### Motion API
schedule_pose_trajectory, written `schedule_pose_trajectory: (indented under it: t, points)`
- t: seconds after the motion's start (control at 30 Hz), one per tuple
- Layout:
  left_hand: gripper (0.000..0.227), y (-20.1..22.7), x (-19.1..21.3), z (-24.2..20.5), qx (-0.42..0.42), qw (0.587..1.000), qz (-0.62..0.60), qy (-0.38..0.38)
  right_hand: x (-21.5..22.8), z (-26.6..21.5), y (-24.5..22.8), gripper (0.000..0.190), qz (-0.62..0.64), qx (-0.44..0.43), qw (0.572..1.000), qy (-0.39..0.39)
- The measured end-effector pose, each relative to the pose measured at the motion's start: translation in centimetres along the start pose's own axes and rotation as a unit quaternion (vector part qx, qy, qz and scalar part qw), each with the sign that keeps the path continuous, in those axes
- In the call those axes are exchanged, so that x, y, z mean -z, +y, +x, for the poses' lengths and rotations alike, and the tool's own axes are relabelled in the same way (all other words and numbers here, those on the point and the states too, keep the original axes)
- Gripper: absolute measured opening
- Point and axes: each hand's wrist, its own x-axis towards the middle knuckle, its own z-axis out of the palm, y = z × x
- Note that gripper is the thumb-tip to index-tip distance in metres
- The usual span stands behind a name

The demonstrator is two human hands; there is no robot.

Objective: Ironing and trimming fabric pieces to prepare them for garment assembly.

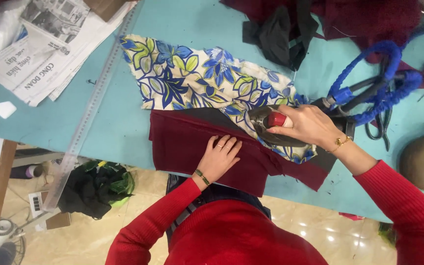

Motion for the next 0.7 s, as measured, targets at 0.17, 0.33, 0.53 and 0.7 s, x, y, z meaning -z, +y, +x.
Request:
schedule_pose_trajectory:
  t: [0.17,0.33,0.53,0.7]
  points:
    - [0.048,0.2,0.0,-0.1,0.0,1.0,0.011,0.019,0.2,2.3,-0.3,0.051,-0.014,0.074,0.997,0.002]
    - [0.049,0.4,0.3,-0.1,0.0,0.999,0.018,0.041,1.0,4.2,-1.9,0.051,0.009,0.124,0.992,-0.001]
    - [0.053,0.5,0.4,0.1,0.007,0.999,0.009,0.047,0.6,6.0,-2.8,0.053,-0.028,0.168,0.985,-0.022]
    - [0.05,0.6,0.9,0.3,0.015,0.998,-0.003,0.067,-0.1,6.4,-2.8,0.052,-0.07,0.152,0.985,-0.029]
